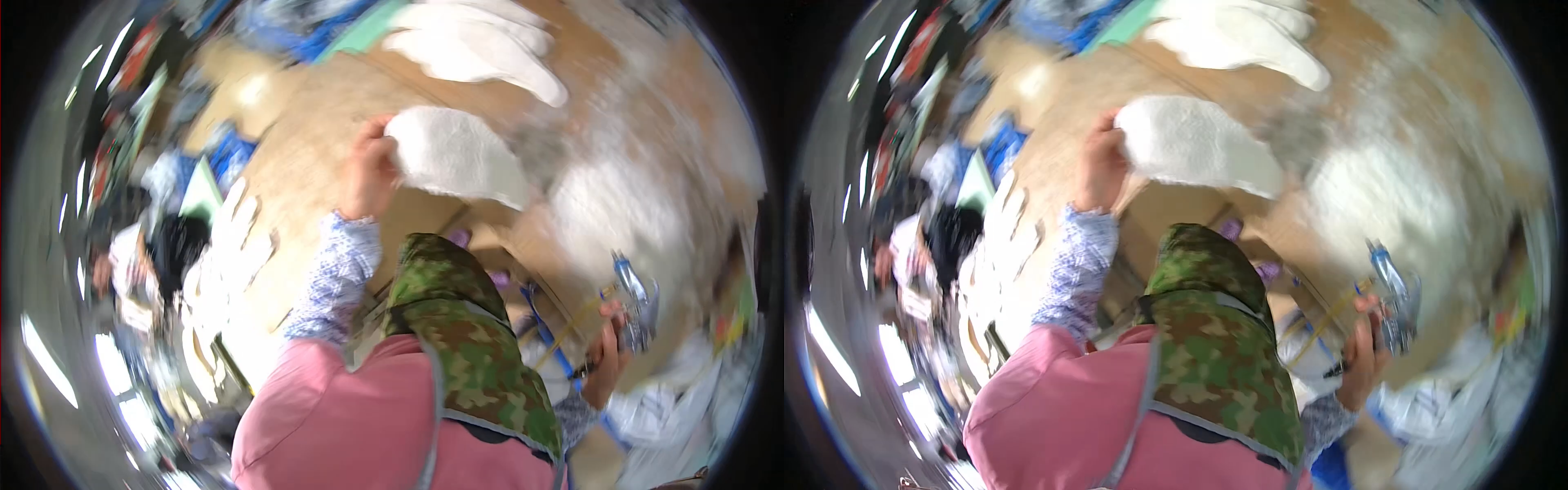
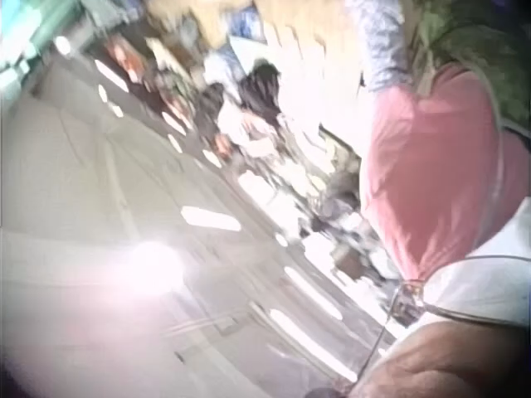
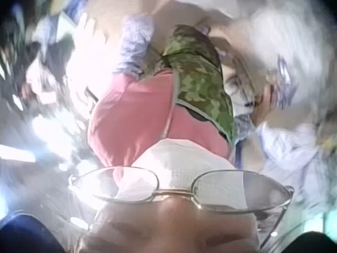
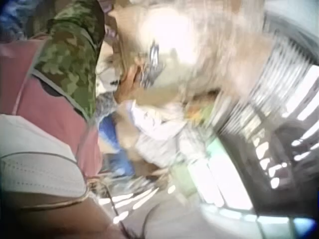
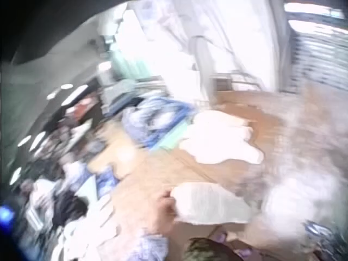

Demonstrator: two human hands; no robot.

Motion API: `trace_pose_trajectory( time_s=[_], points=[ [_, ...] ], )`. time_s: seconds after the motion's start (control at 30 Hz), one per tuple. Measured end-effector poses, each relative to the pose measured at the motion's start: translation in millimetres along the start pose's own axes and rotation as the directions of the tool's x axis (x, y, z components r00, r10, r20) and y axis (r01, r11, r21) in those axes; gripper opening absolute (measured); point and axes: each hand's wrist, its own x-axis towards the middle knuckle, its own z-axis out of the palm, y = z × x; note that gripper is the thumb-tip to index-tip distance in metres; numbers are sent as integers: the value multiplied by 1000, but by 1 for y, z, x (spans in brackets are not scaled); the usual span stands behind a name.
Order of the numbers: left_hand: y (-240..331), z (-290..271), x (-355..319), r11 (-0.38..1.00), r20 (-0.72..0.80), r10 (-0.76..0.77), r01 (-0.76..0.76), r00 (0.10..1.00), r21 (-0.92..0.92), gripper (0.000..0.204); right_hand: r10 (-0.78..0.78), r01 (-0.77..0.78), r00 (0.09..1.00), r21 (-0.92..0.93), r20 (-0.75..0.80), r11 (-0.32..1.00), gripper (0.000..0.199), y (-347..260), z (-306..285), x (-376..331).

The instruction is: Applying adhesive to shoe insoles using a spray gun and stacking them on a workbench.

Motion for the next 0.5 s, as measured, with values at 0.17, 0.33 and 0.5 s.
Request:
trace_pose_trajectory(
  time_s=[0.17,0.33,0.5],
  points=[
    [-6,-185,-25,993,-317,94,-110,944,-34,24,-112,189,927,-189,357,964,34,24,76,25],
    [-5,-287,-116,995,-643,65,-101,763,-19,24,-25,151,918,-290,396,945,34,-18,114,2],
    [-13,-341,-211,995,-814,11,-87,581,-49,30,25,133,916,-362,400,923,34,-43,148,-26]
  ],
)
